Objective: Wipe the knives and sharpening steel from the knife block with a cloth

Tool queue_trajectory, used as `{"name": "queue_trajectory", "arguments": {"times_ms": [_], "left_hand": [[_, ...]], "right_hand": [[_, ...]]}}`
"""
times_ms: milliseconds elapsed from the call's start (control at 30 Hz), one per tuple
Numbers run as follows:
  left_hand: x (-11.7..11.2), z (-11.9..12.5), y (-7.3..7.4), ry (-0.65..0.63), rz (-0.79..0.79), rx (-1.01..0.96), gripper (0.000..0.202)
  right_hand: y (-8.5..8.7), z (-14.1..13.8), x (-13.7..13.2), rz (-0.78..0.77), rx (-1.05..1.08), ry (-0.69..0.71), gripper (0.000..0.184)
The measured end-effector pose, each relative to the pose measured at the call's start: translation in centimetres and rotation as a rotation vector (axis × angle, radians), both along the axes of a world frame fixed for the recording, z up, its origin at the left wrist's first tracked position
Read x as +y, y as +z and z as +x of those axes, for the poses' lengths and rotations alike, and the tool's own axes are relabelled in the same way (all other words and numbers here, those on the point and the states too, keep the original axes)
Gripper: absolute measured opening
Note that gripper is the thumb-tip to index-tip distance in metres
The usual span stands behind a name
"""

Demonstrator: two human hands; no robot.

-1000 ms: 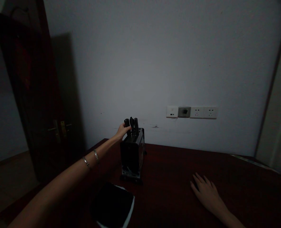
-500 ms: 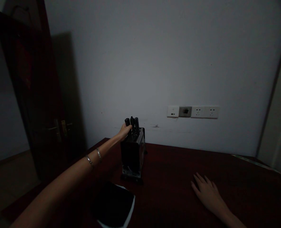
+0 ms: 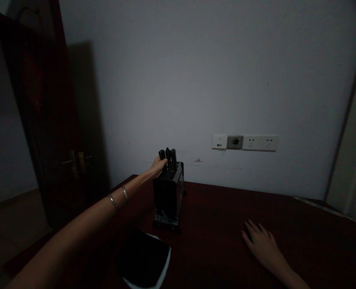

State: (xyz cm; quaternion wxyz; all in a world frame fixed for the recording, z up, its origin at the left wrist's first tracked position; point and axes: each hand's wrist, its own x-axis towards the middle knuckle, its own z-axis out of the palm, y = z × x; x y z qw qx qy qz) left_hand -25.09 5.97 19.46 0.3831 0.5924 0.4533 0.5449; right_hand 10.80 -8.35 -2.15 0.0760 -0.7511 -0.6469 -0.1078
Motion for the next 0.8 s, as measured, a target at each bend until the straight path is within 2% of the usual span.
{"name": "queue_trajectory", "arguments": {"times_ms": [533, 800], "left_hand": [[-0.03, -0.23, 0.12, -0.001, 0.018, -0.020, 0.033], [0.13, -0.40, 0.99, 0.007, 0.009, 0.010, 0.031]], "right_hand": [[-0.19, 0.19, -0.02, 0.009, 0.008, 0.006, 0.058], [-0.42, 0.30, 0.12, 0.035, 0.011, 0.019, 0.057]]}}
